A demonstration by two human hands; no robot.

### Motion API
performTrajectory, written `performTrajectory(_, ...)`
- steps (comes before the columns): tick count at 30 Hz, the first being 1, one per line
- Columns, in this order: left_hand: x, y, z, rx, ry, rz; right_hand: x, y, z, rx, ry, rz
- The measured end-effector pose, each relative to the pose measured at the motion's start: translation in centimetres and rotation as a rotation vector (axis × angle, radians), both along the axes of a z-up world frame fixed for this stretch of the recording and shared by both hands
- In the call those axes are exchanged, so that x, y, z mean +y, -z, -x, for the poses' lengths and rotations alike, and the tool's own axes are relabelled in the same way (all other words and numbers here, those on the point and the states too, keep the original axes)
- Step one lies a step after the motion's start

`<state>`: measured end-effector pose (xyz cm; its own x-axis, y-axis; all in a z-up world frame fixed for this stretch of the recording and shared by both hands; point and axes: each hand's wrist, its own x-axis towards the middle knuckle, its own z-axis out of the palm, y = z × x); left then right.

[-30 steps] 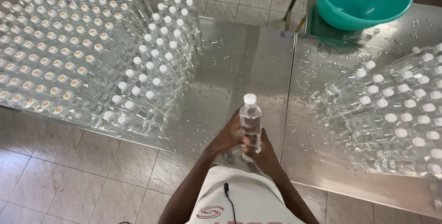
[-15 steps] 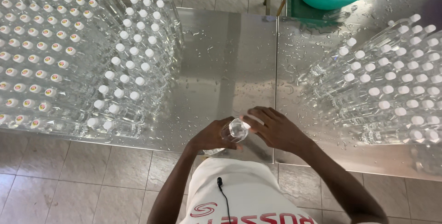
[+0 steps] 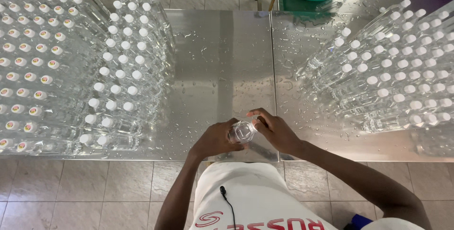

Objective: The person repeatedly picks up clear plastic bottles from a metal table, screws white caps onto them by hand, and places the capped bottles into a large stack on the left side of the table.

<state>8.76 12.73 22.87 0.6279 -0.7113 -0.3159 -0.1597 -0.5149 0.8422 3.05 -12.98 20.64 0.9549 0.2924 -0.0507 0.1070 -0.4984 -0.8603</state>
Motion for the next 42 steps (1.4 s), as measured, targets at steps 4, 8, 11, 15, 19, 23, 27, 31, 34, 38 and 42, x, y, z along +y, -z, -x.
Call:
performTrajectory(4, 0.4, 1.1, -1.2, 0.118, 0.08, 0.179, -1.0, 0.3, -0.5, -0.259, -0.133, 0.394)
performTrajectory(8, 0.6, 5.8, -2.4, 0.293, 0.34, 0.366, -2.3, -0.2, -1.0, -1.099, -0.36, 0.727)
performTrajectory(11, -0.3, 4.4, -2.8, 0.405, 0.529, 0.444, -1.5, -1.7, -1.4, -1.311, -0.421, 0.589)
performTrajectory(15, -1.8, 7.7, -3.2, 0.501, 0.623, 0.562, -1.6, 1.7, -2.2, -1.412, -0.498, 0.464)
performTrajectory(19, -1.5, 10.3, -2.7, 0.478, 0.465, 0.507, -2.4, 4.9, -3.0, -1.008, -0.37, 0.387)
performTrajectory(23, -0.4, 5.9, -1.4, 0.392, 0.215, 0.355, -2.7, 7.8, -3.4, -0.354, -0.153, 0.272)
performTrajectory(27, 0.0, 14.7, -2.1, 0.526, 0.26, 0.505, -0.9, 3.6, -3.6, -0.591, -0.267, 0.508)
performTrajectory(31, 0.4, 13.5, -1.2, 0.947, 0.452, 0.73, 0.1, 0.7, -3.4, -1.213, -0.456, 0.507)
performTrajectory(34, 0.3, 14.5, -0.9, 0.964, 0.549, 0.755, 0.5, 2.5, -4.1, -1.36, -0.582, 0.385)
performTrajectory(38, 0.5, 17.6, -1.6, 0.961, 0.451, 0.765, 1.6, 6.0, -5.4, -1.194, -0.578, 0.245)
performTrajectory(42, 3.9, 5.5, 1.1, 0.416, 0.075, 0.162, 1.5, 13.5, -5.4, -0.425, -0.316, 0.042)
